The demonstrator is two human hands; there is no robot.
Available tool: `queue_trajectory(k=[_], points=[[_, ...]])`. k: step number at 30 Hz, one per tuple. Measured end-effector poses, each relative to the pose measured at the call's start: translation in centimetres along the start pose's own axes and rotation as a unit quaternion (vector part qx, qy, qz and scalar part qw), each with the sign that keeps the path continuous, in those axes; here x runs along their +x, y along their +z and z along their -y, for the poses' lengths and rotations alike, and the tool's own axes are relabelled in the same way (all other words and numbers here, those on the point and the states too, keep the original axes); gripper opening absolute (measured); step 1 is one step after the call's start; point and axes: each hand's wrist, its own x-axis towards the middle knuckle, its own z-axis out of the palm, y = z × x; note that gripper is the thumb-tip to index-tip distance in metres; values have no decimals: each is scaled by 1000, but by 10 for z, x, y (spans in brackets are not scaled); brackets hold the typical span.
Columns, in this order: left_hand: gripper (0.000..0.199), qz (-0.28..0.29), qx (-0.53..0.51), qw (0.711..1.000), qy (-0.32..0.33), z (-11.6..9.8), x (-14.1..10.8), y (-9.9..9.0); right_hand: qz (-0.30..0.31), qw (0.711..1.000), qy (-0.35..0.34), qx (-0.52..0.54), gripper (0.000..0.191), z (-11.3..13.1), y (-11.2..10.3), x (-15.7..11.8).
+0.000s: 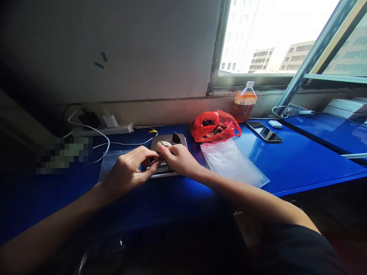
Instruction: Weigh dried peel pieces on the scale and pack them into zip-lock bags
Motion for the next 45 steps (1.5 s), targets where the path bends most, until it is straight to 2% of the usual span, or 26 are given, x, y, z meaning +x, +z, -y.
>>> queue_trajectory(k=[7, 14, 27, 45], points=[[5, -5, -35, 999, 9, 2, 3, -1, 61, 990, 61, 116, 61, 1, -5, 1], [4, -18, -45, 999, 16, 3, 4, -1, 85, 957, 125, 249, 56, -4, -4, 4], [10, 7, -35, 999, 0, 3, 2, -1, 67, 976, 89, 186, 61, -13, -2, 3], [15, 24, -30, 999, -21, 5, 0, 1, 75, 965, 119, 221, 58, -16, -1, 4]])
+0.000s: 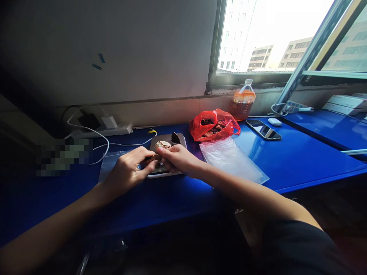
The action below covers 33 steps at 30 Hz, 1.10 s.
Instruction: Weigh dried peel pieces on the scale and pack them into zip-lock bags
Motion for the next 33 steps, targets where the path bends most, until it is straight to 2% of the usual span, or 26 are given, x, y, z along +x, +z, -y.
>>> queue_trajectory(k=[8, 12, 16, 21, 27, 33], points=[[14, -12, -18, 1000, 3, -2, 4, -3, 8, 1000, -2, 10, 59, 5, 0, 0], [17, 1, -73, 995, -61, -6, 7, -7, 14, 997, -52, -46, 64, 9, 1, -3], [21, 43, -212, 965, -148, -11, 11, -11, 14, 990, -109, -85, 66, 11, 4, -5], [22, 71, -331, 921, -195, -14, 12, -10, 7, 991, -115, -71, 61, 7, 4, -5], [19, 77, -385, 892, -224, -16, 12, -11, 33, 993, -113, -19, 55, 4, 3, -2], [20, 68, -388, 892, -221, -15, 12, -14, 47, 993, -111, -17, 51, 8, 0, -3]])
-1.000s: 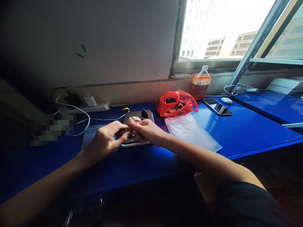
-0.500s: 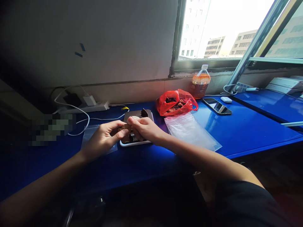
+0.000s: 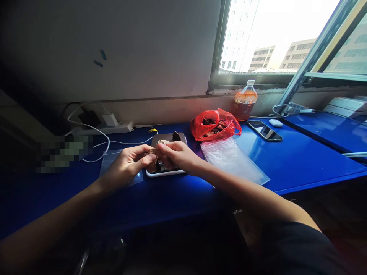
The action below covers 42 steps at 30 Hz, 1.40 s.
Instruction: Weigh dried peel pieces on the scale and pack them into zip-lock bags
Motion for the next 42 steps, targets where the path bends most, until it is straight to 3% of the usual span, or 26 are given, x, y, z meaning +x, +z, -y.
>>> queue_trajectory(k=[11, 20, 33, 42], points=[[22, -15, 42, 999, 0, 2, 0, 0, -24, 999, -1, -31, 56, 2, 6, -2], [25, 8, 43, 999, -3, 0, -1, 5, -29, 996, -11, -86, 69, -1, 6, -3], [25, 20, 8, 1000, -14, 0, -2, 7, -54, 998, 6, -28, 68, -11, 9, -2], [29, 8, 10, 1000, -6, 3, -1, 4, -24, 999, 10, 21, 61, -11, 6, 0]])
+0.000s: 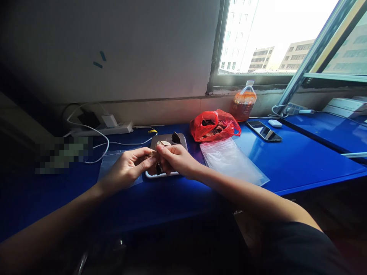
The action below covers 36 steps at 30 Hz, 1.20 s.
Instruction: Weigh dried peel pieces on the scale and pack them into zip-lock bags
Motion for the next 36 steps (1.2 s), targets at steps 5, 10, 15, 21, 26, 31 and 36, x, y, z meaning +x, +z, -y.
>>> queue_trajectory(k=[5, 10, 15, 21, 26, 31, 36], points=[[27, -19, 5, 1000, -11, 1, 1, -6, 50, 998, 7, 35, 53, 11, -3, 0], [20, -126, -4, 992, 5, -1, 4, -13, 43, 990, -73, -114, 42, 29, -4, -5], [18, -104, -14, 994, 17, 5, 7, -11, -42, 921, -153, -355, 31, 19, 2, -9], [23, -70, -32, 997, 7, 11, 7, -7, -101, 860, -170, -470, 18, 23, -3, -10], [23, -129, 31, 991, 3, 6, 6, -14, -192, 821, -182, -506, 17, 36, -27, -4], [21, -137, 267, 952, 61, 12, 6, -22, -254, 797, -177, -518, 17, 37, -46, 3], [23, -66, 360, 923, 118, 19, 6, -22, -235, 791, -172, -539, 21, 36, -48, 4]])
